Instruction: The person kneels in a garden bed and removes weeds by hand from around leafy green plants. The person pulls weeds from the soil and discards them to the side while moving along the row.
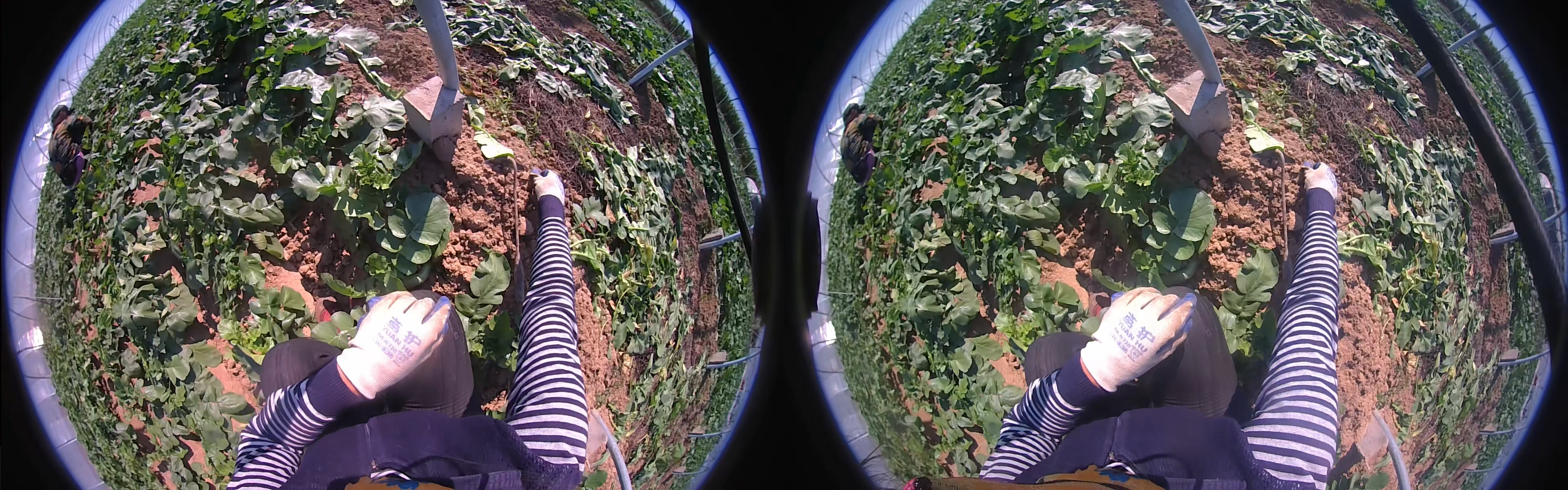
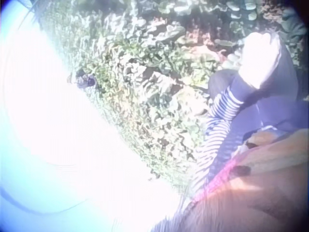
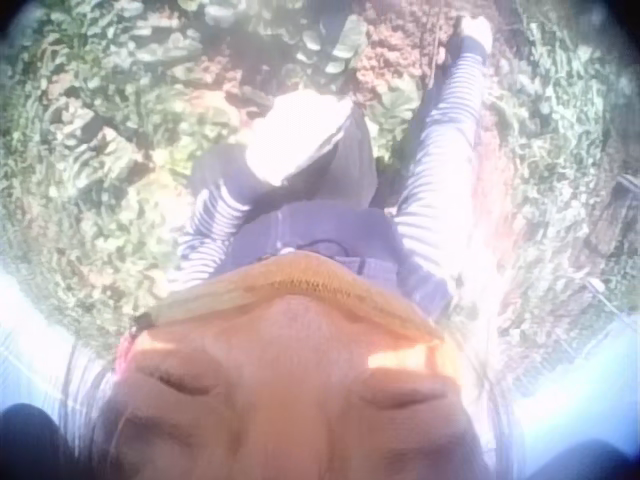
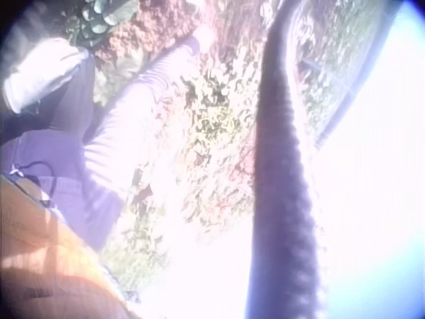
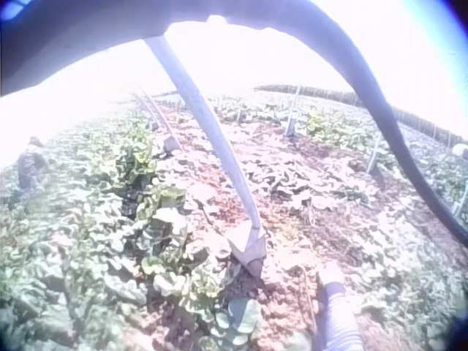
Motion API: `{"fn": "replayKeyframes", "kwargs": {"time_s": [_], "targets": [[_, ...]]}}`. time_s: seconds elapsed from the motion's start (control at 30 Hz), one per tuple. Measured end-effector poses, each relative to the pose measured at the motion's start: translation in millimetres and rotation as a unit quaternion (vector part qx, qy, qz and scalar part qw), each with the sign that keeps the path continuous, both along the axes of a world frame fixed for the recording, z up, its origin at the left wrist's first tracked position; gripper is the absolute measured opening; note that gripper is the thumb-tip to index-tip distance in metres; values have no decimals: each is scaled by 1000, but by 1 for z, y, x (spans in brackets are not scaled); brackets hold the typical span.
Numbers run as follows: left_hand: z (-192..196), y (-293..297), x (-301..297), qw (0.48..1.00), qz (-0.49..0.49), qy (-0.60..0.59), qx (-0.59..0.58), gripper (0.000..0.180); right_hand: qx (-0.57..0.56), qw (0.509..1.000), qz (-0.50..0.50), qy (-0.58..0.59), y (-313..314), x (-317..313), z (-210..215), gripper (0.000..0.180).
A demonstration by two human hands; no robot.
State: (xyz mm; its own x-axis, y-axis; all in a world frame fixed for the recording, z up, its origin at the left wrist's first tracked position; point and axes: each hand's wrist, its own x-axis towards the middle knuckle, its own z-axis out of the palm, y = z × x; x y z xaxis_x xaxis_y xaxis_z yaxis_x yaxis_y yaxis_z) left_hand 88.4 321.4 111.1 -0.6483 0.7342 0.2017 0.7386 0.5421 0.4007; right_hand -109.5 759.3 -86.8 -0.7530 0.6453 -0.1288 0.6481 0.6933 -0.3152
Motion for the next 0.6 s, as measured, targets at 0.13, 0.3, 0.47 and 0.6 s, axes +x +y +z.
{"fn": "replayKeyframes", "kwargs": {"time_s": [0.13,0.3,0.47,0.6], "targets": [[0,2,-3,1000,-1,-8,-5,40,17,999,15,-39,-2,-8,6,43],[-4,4,-4,999,-13,-27,-11,38,110,986,78,-95,-6,-18,9,36],[-4,4,-5,999,-6,-44,-17,37,116,986,54,-111,-31,-8,18,32],[-5,5,-5,998,-12,-50,-22,39,87,996,-1,-37,-14,3,2,29]]}}
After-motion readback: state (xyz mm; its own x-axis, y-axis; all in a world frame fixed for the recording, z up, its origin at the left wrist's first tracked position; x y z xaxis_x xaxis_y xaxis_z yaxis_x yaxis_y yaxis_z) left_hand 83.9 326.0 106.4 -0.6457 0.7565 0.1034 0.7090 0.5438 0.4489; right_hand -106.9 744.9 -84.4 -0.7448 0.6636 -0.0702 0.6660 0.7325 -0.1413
